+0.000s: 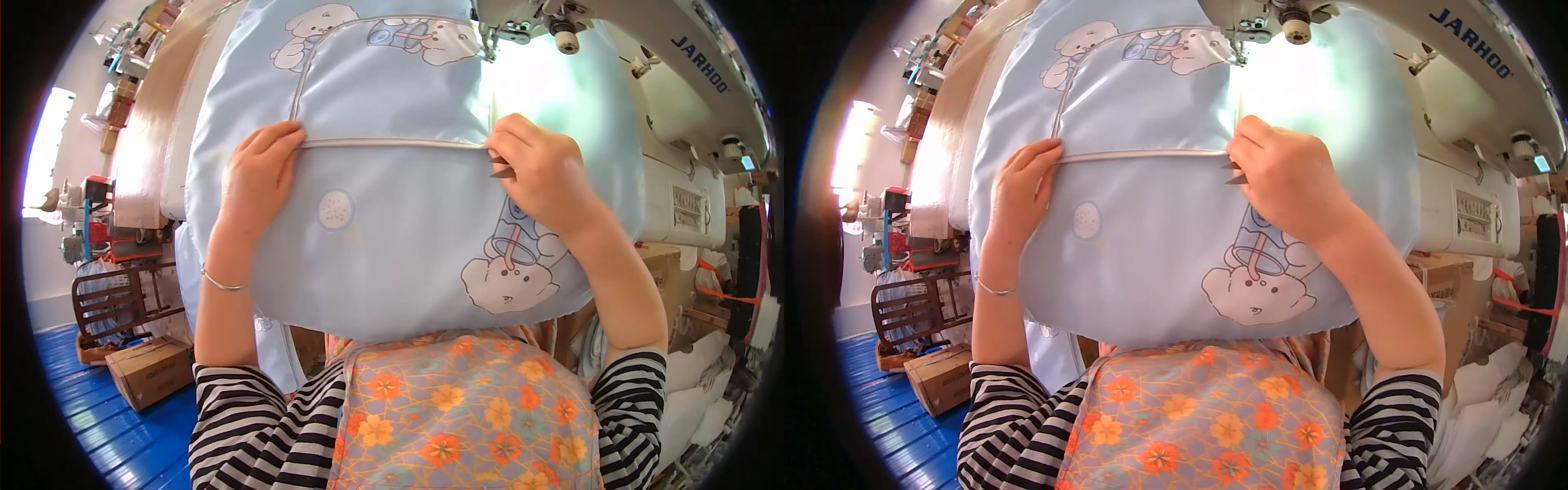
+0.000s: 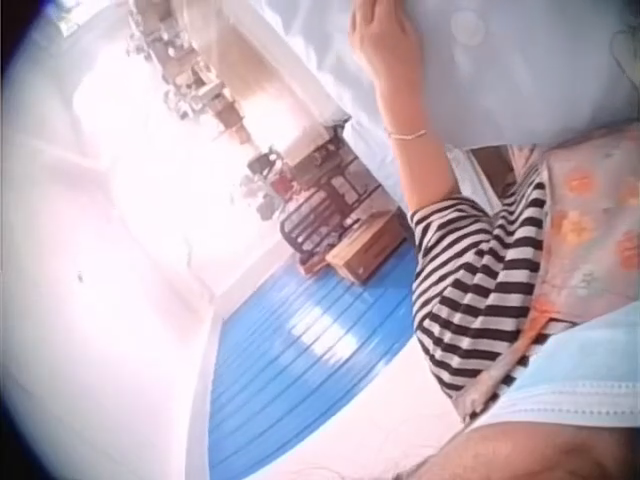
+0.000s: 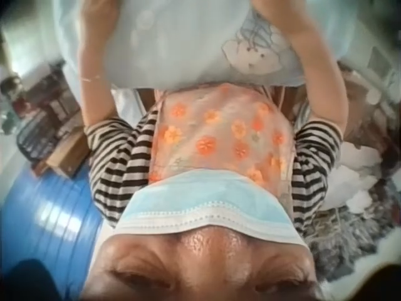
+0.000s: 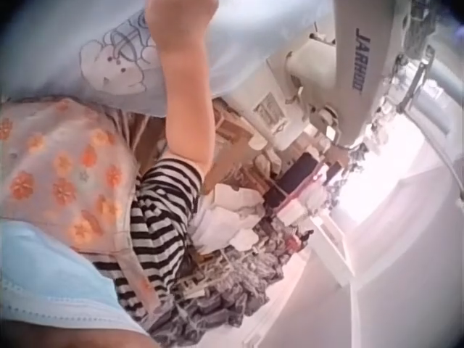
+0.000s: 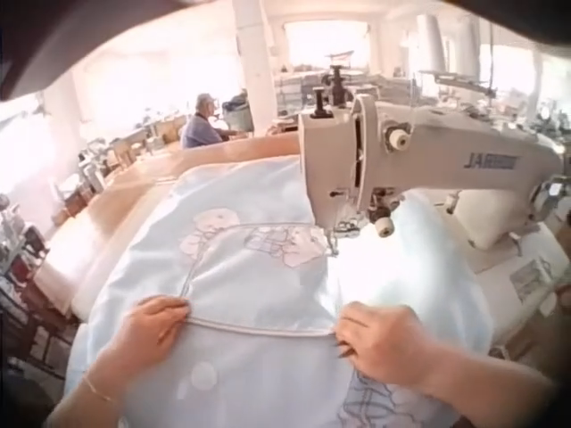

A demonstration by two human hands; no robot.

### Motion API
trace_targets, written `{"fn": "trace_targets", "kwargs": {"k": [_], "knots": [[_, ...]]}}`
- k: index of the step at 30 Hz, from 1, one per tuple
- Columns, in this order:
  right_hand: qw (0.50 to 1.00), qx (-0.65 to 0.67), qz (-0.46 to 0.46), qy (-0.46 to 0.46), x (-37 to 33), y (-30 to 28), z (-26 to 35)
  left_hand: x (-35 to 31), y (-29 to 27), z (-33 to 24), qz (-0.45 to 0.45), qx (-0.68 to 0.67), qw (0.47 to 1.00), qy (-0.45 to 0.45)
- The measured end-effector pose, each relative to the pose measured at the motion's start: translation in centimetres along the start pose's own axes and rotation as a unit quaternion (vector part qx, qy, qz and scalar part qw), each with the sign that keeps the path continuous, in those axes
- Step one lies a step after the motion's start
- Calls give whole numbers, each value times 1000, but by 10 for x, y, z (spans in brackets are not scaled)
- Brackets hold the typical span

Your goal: Sewing pocket fabric pieces onto light blue textile panels using an industrial sewing machine.

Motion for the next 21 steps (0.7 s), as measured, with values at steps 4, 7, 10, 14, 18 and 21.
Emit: {"fn": "trace_targets", "kwargs": {"k": [4,7,10,14,18,21], "knots": [[1000,20,4,9,1,4,-1,-1,-1,0,-17,8,1000,13],[999,14,16,26,3,1,1,-2,1,-1,-18,16,1000,11],[999,6,30,45,1,0,1,-3,1,-2,-24,19,1000,-2],[997,2,35,75,0,-2,-6,3,3,-3,-31,31,999,4],[996,-3,38,78,5,-3,-16,14,9,-1,-47,43,998,8],[996,-3,44,79,11,-1,-23,23,15,7,-57,42,998,4]]}}
Point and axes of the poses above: each hand's wrist, its own x-axis towards the middle knuckle, its own y-axis out of the palm, z = x × y, the point moved 3 cm from there along x, towards the middle knuckle, and after that the axes turned 5 degrees about -y, right-handed, at the moved point
